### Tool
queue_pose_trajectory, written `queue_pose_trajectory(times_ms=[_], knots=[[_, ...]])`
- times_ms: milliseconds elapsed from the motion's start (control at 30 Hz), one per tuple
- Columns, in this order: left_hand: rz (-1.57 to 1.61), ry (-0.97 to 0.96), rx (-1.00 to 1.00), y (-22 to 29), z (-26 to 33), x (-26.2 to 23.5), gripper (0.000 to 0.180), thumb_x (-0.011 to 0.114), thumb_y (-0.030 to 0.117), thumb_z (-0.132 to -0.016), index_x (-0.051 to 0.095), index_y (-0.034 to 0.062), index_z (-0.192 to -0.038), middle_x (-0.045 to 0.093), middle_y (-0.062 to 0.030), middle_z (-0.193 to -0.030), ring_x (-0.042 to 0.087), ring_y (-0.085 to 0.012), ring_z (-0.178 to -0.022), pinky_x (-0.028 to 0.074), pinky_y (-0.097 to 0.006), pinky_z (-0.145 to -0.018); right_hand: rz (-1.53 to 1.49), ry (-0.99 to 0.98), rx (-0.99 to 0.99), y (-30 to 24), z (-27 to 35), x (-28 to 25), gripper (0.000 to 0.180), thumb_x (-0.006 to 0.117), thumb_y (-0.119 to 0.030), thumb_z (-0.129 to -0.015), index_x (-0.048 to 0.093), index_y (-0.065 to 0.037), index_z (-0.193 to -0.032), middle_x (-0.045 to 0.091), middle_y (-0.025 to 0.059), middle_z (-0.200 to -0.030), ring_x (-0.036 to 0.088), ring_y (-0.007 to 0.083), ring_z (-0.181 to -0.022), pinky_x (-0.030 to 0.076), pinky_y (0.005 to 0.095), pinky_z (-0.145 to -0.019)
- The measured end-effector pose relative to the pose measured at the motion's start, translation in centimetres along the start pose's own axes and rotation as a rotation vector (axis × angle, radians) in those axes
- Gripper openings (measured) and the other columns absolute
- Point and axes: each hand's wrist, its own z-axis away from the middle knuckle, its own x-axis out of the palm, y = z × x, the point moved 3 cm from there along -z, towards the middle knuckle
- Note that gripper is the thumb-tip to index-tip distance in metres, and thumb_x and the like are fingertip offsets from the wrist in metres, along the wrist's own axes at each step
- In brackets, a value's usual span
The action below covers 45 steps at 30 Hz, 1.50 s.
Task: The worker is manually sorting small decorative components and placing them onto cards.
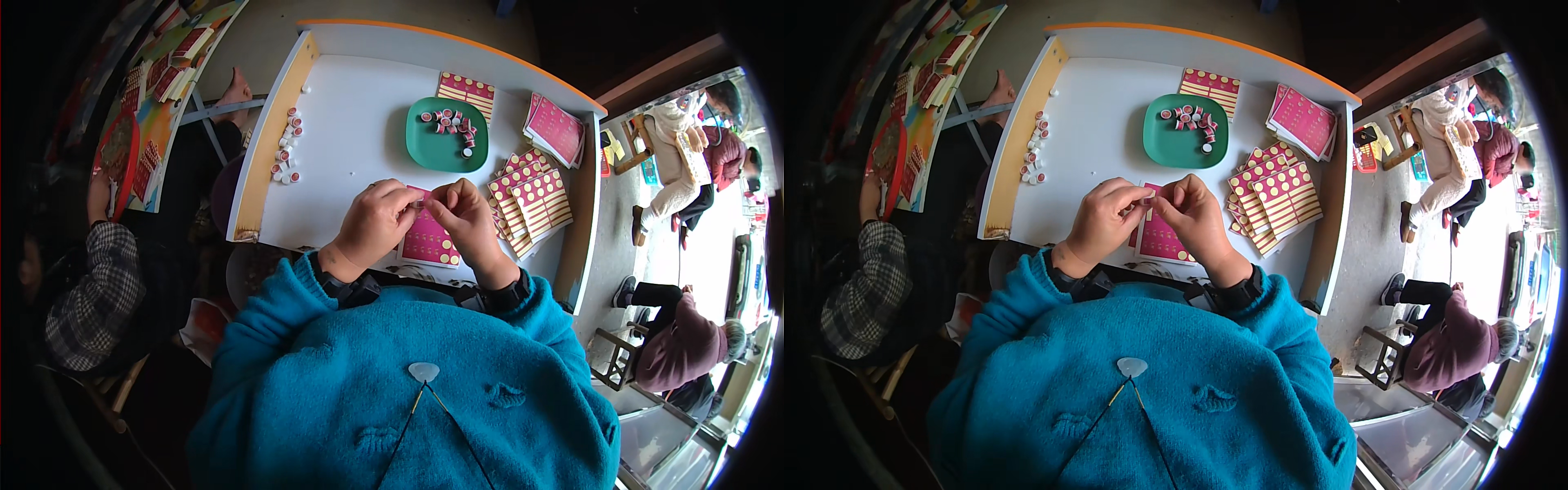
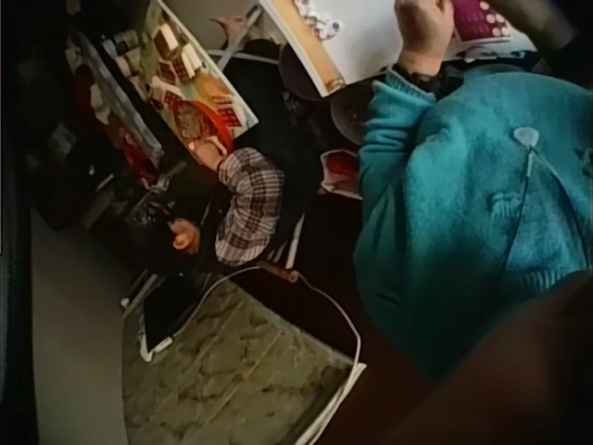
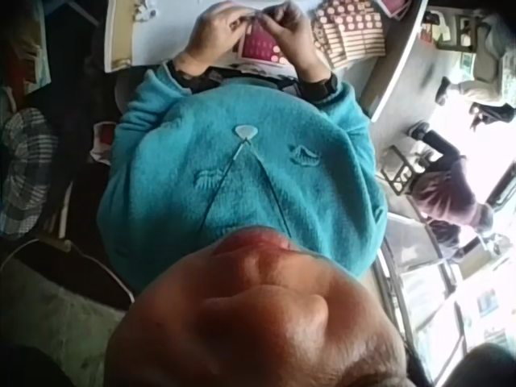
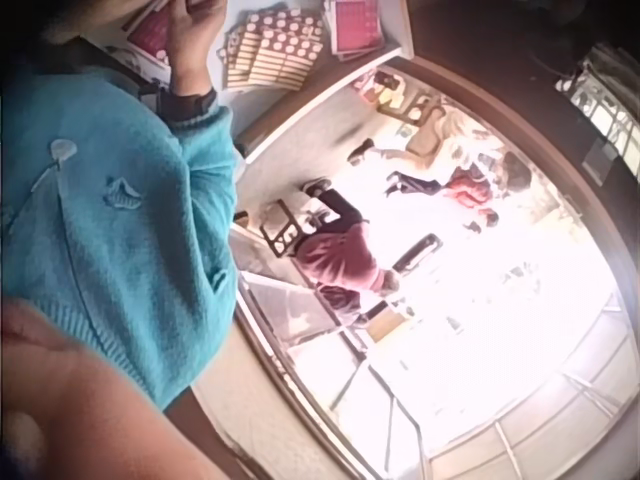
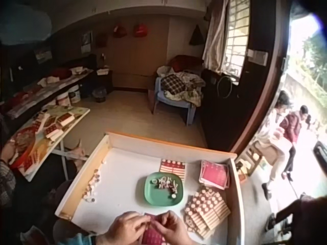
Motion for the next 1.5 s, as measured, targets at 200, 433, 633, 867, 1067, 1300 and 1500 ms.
queue_pose_trajectory(times_ms=[200,433,633,867,1067,1300,1500], knots=[[0.357,-0.054,-0.09,0.6,-0.6,-1.3,0.02,0.067,-0.007,-0.08,0.068,-0.0001,-0.098,0.064,-0.0098,-0.084,0.065,-0.0164,-0.08,0.055,-0.027,-0.07,-0.205,-0.022,0.121,0.3,0.2,-1.2,0.009,0.061,-0.001,-0.092,0.052,-0.005,-0.092,0.059,0.0045,-0.097,0.057,0.012,-0.086,0.047,0.0239,-0.078],[0.586,-0.008,-0.16,0.3,-0.3,0.0,0.02,0.068,-0.007,-0.079,0.068,0.001,-0.098,0.063,-0.0099,-0.091,0.064,-0.0164,-0.081,0.054,-0.026,-0.072,-0.608,-0.113,0.209,0.4,0.2,0.5,0.008,0.059,-0.001,-0.092,0.053,-0.004,-0.096,0.059,0.005,-0.098,0.058,0.0128,-0.091,0.047,0.0248,-0.081],[0.07,0.016,-0.018,-0.3,-0.6,-0.5,0.025,0.07,-0.005,-0.075,0.069,0.0036,-0.098,0.062,-0.0094,-0.093,0.062,-0.0222,-0.085,0.052,-0.031,-0.074,0.042,-0.022,-0.104,-2.2,1.0,0.9,0.012,0.06,0.003,-0.09,0.051,-0.003,-0.095,0.06,0.0054,-0.098,0.057,0.0113,-0.092,0.046,0.0248,-0.083],[-0.015,0.06,0.159,0.8,-0.8,-0.9,0.029,0.075,-0.002,-0.07,0.07,0.0077,-0.096,0.059,-0.0083,-0.1,0.057,-0.0249,-0.097,0.048,-0.035,-0.083,0.046,0.001,-0.1,-0.7,0.8,0.0,0.012,0.06,0.001,-0.09,0.05,-0.004,-0.094,0.06,0.0063,-0.097,0.057,0.0117,-0.093,0.045,0.0248,-0.085],[0.367,0.062,0.08,0.9,-0.4,-0.5,0.026,0.075,0.001,-0.073,0.07,0.0083,-0.098,0.055,-0.0081,-0.11,0.056,-0.0221,-0.101,0.048,-0.033,-0.084,-0.664,-0.263,0.253,-0.1,0.4,1.2,0.008,0.058,-0.004,-0.092,0.051,-0.007,-0.094,0.061,0.0088,-0.099,0.058,0.0148,-0.092,0.046,0.0245,-0.08],[0.493,0.047,0.058,-0.6,0.1,-1.0,0.027,0.074,0.003,-0.078,0.068,0.0074,-0.105,0.055,-0.008,-0.108,0.056,-0.0174,-0.098,0.048,-0.027,-0.081,-0.7,-0.26,0.258,-0.1,0.1,1.2,0.013,0.061,-0.002,-0.09,0.051,-0.007,-0.095,0.06,0.0099,-0.101,0.056,0.0144,-0.089,0.046,0.0259,-0.079],[0.017,0.331,-0.363,-6.6,3.1,-5.8,0.023,0.072,0.008,-0.08,0.065,0.0041,-0.101,0.058,-0.0089,-0.098,0.058,-0.0206,-0.084,0.049,-0.032,-0.069,-0.1,-0.051,-0.094,-1.7,-2.8,-0.5,0.031,0.071,-0.004,-0.084,0.05,-0.006,-0.107,0.055,0.0054,-0.098,0.054,0.0145,-0.09,0.045,0.0283,-0.08]])
